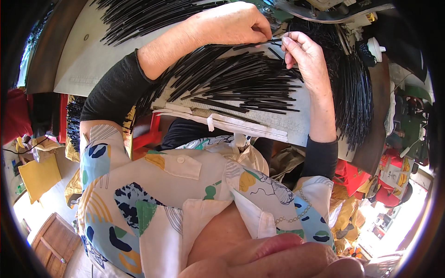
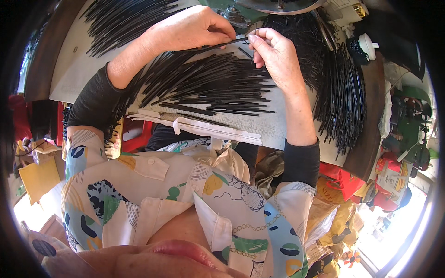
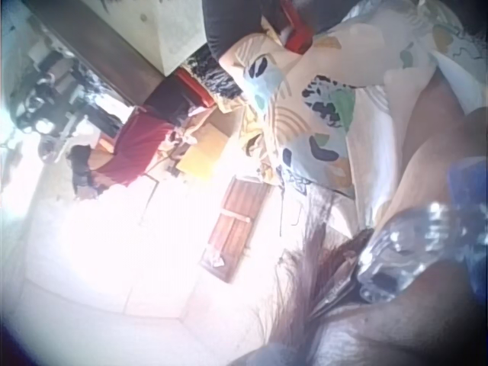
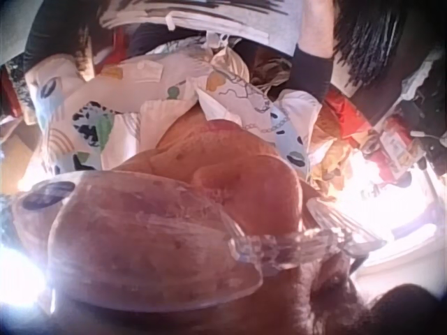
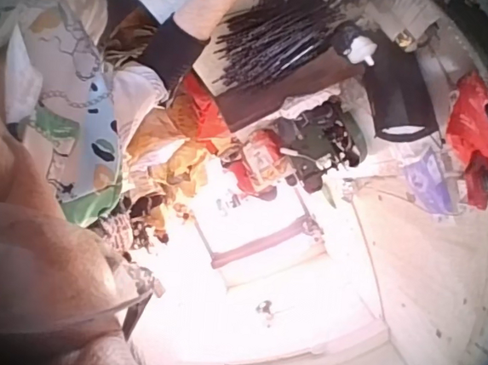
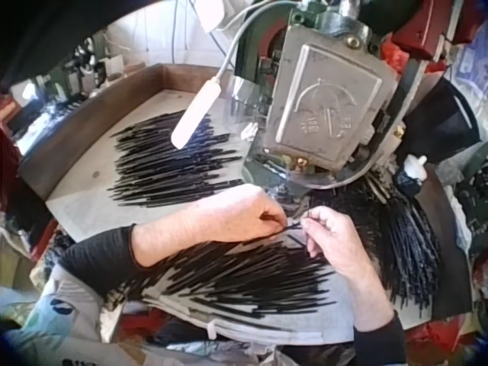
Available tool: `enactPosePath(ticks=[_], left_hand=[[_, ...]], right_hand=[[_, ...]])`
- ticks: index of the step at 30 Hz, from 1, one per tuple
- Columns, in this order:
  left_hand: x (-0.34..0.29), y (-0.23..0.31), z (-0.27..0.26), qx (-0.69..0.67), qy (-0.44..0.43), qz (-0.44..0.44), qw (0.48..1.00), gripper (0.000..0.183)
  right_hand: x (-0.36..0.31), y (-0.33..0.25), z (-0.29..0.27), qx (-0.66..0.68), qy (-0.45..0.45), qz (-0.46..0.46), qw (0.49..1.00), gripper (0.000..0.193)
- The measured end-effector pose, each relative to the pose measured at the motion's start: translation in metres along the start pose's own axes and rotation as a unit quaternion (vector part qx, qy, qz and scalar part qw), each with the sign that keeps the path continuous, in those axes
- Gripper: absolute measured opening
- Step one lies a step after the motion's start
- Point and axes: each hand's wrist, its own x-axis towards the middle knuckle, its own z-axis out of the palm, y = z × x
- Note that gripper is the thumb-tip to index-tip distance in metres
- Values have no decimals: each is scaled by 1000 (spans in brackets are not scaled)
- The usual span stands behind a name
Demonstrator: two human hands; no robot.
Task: The person picks up umbrella ribs from the table by hand, inserts them into a machine fixture to assemble the components, and stacks the finished ribs into piles.
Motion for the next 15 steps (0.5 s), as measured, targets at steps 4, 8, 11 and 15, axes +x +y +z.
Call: enactPosePath(ticks=[4, 8, 11, 15], left_hand=[[0, 16, -7, -27, -56, -105, 992, 20], [-1, 14, -11, -99, -114, -161, 975, 22], [2, 14, -9, -149, -130, -178, 964, 22], [2, 14, 0, -92, -100, -149, 980, 19]], right_hand=[[0, 1, 0, 4, 0, 2, 1000, 17], [1, -1, 4, 4, 10, -14, 1000, 16], [-1, 4, 4, 30, 20, -33, 999, 15], [-1, 4, 6, 7, 35, -30, 999, 14]])
